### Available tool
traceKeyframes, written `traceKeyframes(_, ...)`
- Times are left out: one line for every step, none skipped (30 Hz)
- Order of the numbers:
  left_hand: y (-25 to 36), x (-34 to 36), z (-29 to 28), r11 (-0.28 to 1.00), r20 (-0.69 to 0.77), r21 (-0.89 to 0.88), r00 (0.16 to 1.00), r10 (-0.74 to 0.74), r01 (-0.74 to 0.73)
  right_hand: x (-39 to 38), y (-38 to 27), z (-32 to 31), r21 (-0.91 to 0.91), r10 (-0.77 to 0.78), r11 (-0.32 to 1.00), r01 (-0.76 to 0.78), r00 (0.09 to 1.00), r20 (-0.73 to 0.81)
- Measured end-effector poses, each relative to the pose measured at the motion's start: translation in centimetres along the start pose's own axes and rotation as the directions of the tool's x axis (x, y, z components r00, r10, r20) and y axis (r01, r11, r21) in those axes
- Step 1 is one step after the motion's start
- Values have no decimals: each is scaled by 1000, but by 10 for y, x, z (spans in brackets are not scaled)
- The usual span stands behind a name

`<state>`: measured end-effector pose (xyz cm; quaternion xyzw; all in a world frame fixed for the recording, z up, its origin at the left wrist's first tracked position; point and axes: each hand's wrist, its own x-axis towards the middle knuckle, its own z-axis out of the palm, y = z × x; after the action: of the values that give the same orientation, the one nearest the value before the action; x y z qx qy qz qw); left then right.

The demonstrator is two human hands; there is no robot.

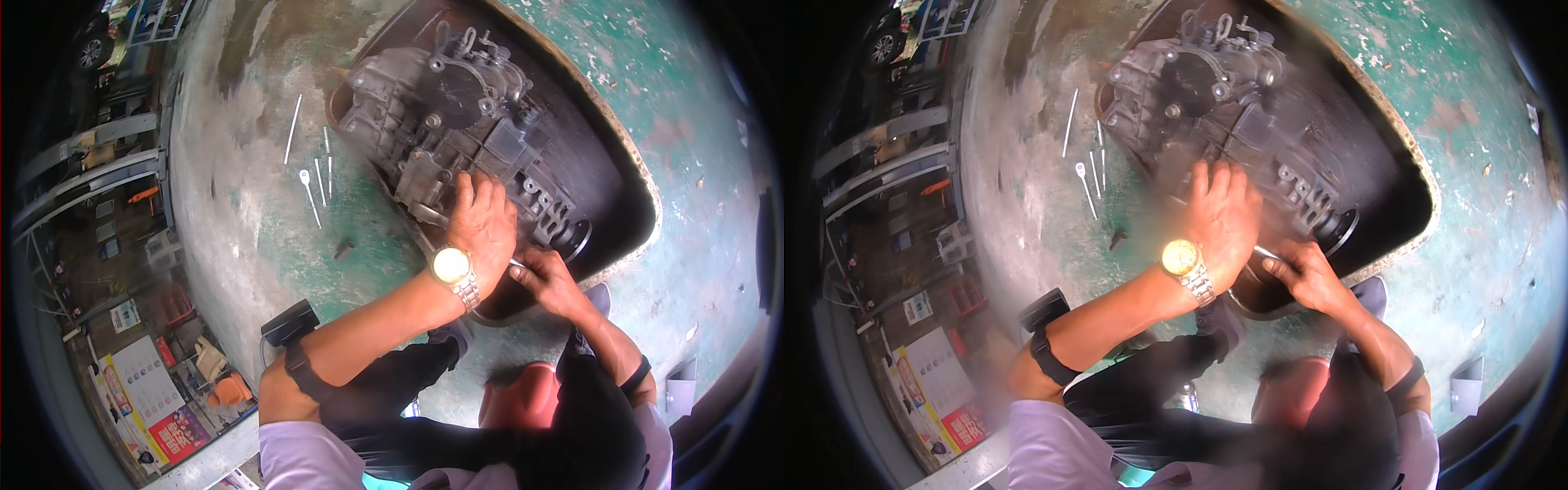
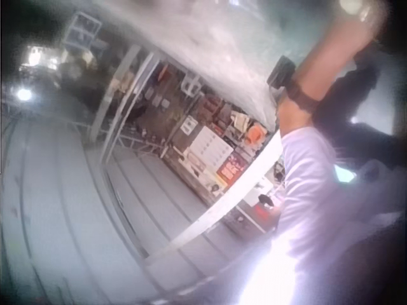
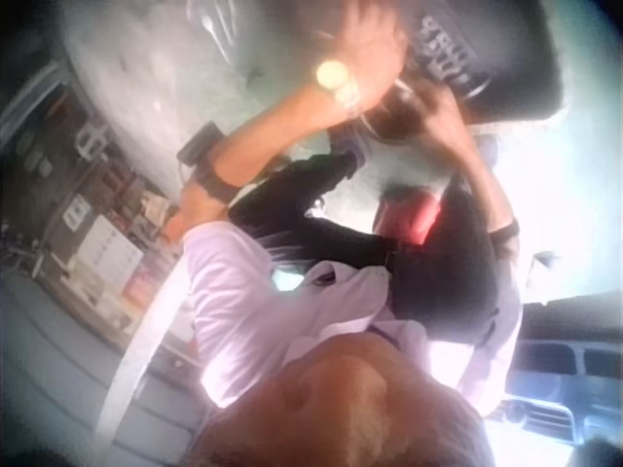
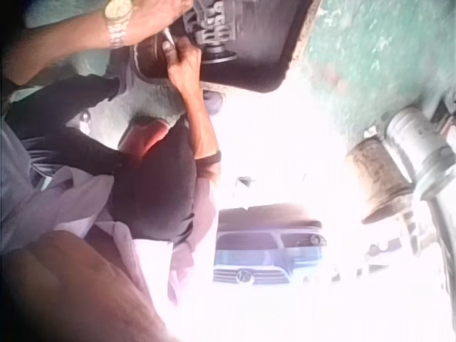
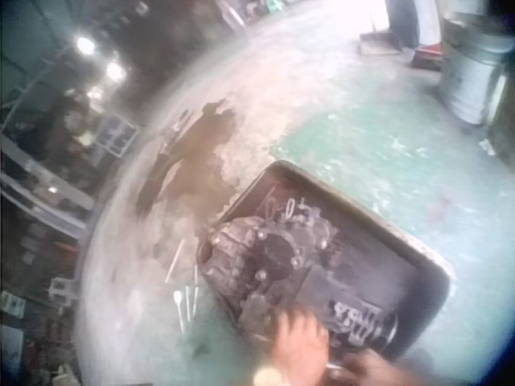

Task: The person uses a ratchet wrench to loosen and remove bolts from a small engine block placed in a metal tray. They repeatedly reposition the engine and adjust the tool to access different fasteners, then remove the loosened bolts by hand.

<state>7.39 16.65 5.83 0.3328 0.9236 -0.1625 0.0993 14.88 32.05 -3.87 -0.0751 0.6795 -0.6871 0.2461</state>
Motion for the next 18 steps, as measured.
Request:
traceKeyframes(2, 0, -2, 1000, 5, -7, 1000, 18, -18, 1, 0, 1, -27, -7, 1000, 7, 1000, -7)
traceKeyframes(3, 1, -4, 999, -2, -12, 1000, 31, -31, 1, 0, -1, -54, 35, 998, -33, 999, 34)
traceKeyframes(5, 1, -5, 998, 15, -52, 999, 44, -43, 1, 0, -1, 16, -17, 1000, 17, 999, 43)
traceKeyframes(6, 2, -6, 995, 21, -91, 998, 53, -50, 1, -1, -3, 55, -43, 998, 41, 998, 37)
traceKeyframes(8, 2, -7, 990, 24, -130, 998, 59, -55, 1, -1, -3, 68, -75, 995, 72, 996, 45)
traceKeyframes(9, 2, -8, 988, 24, -140, 997, 68, -64, 0, -1, -5, 57, -47, 997, 42, 995, 88)
traceKeyframes(10, 2, -9, 986, 20, -152, 997, 78, -74, 0, -1, -6, 70, -24, 997, 16, 994, 111)
traceKeyframes(11, 2, -10, 983, 26, -165, 996, 88, -83, 0, -1, -7, 61, -27, 998, 20, 992, 120)
traceKeyframes(12, 2, -11, 982, 24, -164, 995, 95, -90, 0, 0, -8, 52, -31, 998, 25, 991, 129)
traceKeyframes(14, 2, -13, 982, 29, -164, 994, 105, -99, 0, 1, -8, 52, -47, 998, 41, 992, 120)
traceKeyframes(15, 2, -14, 982, 41, -160, 993, 113, -105, 0, 1, -8, 52, -61, 997, 55, 992, 110)
traceKeyframes(16, 3, -15, 986, 72, -124, 990, 119, -109, 1, 2, -8, 50, -76, 996, 72, 992, 100)
traceKeyframes(18, 2, -15, 990, 108, -83, 987, 120, -111, 1, 3, -7, 61, -76, 996, 70, 992, 100)
traceKeyframes(18, 2, -15, 991, 125, -59, 984, 124, -117, 0, 4, -7, 73, -75, 995, 68, 992, 101)
traceKeyframes(18, 3, -15, 989, 100, -88, 987, 128, -119, 0, 5, -7, 84, -76, 994, 68, 992, 102)
traceKeyframes(17, 3, -14, 983, 55, -135, 989, 135, -127, 0, 6, -7, 83, -85, 994, 76, 991, 103)
traceKeyframes(17, 3, -13, 975, 30, -183, 990, 136, -128, -1, 6, -7, 81, -93, 993, 85, 990, 104)
traceKeyframes(18, 3, -12, 974, 15, -188, 991, 135, -130, -1, 7, -7, 80, -101, 992, 93, 989, 104)
